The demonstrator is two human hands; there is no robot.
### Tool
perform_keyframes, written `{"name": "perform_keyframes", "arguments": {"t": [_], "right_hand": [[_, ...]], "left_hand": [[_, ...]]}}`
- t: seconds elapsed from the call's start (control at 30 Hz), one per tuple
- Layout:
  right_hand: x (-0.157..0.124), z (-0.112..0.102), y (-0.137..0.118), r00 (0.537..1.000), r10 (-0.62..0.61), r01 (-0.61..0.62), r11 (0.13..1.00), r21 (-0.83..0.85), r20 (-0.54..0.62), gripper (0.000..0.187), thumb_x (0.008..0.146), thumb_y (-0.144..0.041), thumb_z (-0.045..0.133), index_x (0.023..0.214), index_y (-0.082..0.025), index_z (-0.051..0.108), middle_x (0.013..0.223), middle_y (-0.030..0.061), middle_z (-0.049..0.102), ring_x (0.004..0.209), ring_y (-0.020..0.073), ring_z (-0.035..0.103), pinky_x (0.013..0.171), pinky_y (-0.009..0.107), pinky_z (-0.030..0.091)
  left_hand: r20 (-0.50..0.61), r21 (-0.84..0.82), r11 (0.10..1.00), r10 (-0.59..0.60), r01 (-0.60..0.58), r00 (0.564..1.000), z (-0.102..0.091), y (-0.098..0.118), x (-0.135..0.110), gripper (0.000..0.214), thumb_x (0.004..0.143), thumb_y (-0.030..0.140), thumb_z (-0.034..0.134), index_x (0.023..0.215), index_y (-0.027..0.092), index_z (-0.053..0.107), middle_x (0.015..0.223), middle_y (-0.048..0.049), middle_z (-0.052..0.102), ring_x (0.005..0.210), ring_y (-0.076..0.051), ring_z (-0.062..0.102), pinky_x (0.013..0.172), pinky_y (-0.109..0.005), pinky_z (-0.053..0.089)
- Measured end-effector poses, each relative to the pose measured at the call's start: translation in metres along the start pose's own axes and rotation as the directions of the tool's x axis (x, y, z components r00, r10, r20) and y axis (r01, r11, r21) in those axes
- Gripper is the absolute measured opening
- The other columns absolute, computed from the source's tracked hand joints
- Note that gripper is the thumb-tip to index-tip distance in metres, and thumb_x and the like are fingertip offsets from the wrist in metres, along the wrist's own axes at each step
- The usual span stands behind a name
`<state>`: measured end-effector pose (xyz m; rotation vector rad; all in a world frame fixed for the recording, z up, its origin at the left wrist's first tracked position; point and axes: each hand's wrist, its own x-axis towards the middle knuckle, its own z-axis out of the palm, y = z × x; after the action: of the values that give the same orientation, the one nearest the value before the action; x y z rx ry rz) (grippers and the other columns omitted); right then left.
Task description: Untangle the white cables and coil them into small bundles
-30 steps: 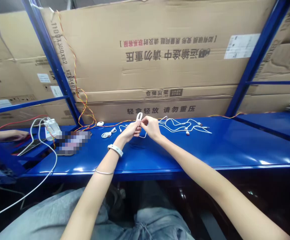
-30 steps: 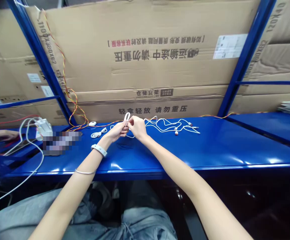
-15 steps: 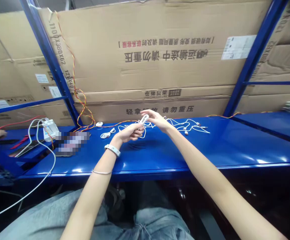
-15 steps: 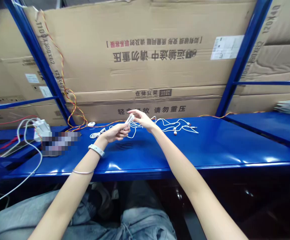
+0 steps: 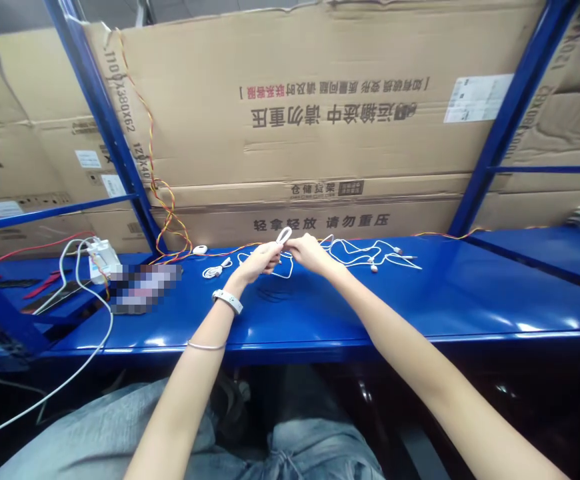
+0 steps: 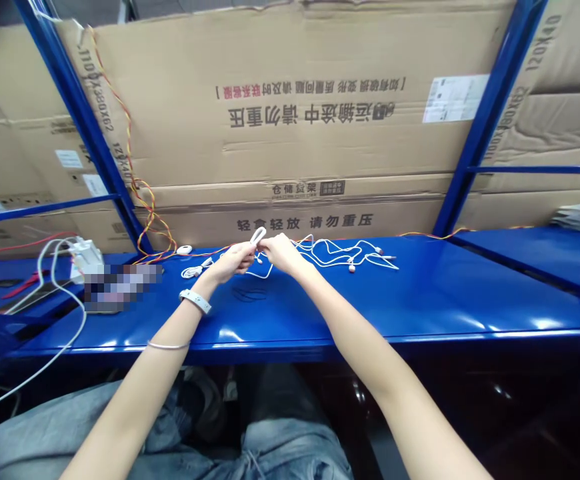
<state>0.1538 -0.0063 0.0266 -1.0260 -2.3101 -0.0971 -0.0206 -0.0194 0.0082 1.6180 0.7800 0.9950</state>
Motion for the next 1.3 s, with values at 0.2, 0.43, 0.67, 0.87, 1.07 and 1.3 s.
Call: {"name": "perform_keyframes", "arguments": {"t": [0.2,0.43,0.67,0.87,1.07,1.3], "right_hand": [[-0.001,-0.004,-0.006,0.994,-0.047,0.065,0.981,-0.183,0.103,0.027,0.088,-0.011,0.048,0.092,-0.015,0.074,0.087,0.0132,0.074,0.08,0.0222,0.066,0.076,0.028,0.039],[0.001,-0.002,0.01,0.986,-0.024,0.019,0.999,0.032,0.164,0.024,0.079,-0.012,0.054,0.076,-0.019,0.076,0.08,0.0045,0.072,0.071,0.017,0.062,0.066,0.024,0.038],[0.0,-0.01,0.008,0.969,0.095,-0.14,0.972,0.189,0.228,0.019,0.07,-0.012,0.056,0.059,-0.017,0.071,0.057,-0.0003,0.063,0.058,0.0132,0.055,0.057,0.023,0.037],[0.0,-0.004,-0.002,0.96,0.206,-0.264,0.891,0.368,0.189,0.021,0.069,-0.013,0.05,0.055,-0.015,0.065,0.05,0.0,0.056,0.054,0.0122,0.052,0.056,0.023,0.038],[-0.002,0.002,-0.008,0.937,0.268,-0.349,0.672,0.653,0.224,0.02,0.071,-0.019,0.05,0.05,-0.018,0.05,0.04,-0.0052,0.034,0.04,0.0091,0.03,0.044,0.024,0.028],[-0.003,-0.006,-0.01,0.993,0.079,-0.117,0.824,0.555,0.091,0.029,0.083,-0.039,0.053,0.067,-0.016,0.06,0.054,-0.0019,0.05,0.052,0.0109,0.044,0.055,0.023,0.035]], "left_hand": [[-0.137,0.311,0.947,0.134,-0.086,0.981,0.0,-0.01,0.007,0.034,0.09,0.05,0.049,0.076,0.019,0.047,0.058,0.0047,0.04,0.044,-0.007,0.032,0.042,-0.02,0.024],[-0.055,0.675,0.719,0.27,-0.163,0.961,0.0,-0.01,0.01,0.022,0.093,0.035,0.046,0.086,0.019,0.059,0.084,-0.0065,0.064,0.075,-0.017,0.058,0.068,-0.024,0.042],[0.012,0.79,0.592,0.248,-0.161,0.969,0.005,-0.007,0.007,0.017,0.092,0.028,0.048,0.1,0.018,0.059,0.092,-0.0106,0.065,0.084,-0.022,0.062,0.076,-0.027,0.042],[-0.082,0.967,0.255,0.243,0.018,0.967,0.009,-0.008,0.008,0.019,0.095,0.032,0.043,0.099,0.017,0.054,0.083,-0.0116,0.062,0.079,-0.024,0.064,0.066,-0.025,0.038],[-0.192,0.975,0.169,0.302,0.146,0.934,0.017,0.0,0.007,0.023,0.094,0.037,0.045,0.096,0.016,0.053,0.084,-0.0137,0.062,0.083,-0.025,0.065,0.064,-0.023,0.035],[-0.291,0.943,0.263,0.347,0.205,0.892,0.01,0.002,0.003,0.027,0.093,0.042,0.045,0.089,0.017,0.056,0.075,-0.0105,0.062,0.077,-0.024,0.063,0.059,-0.024,0.03]]}}
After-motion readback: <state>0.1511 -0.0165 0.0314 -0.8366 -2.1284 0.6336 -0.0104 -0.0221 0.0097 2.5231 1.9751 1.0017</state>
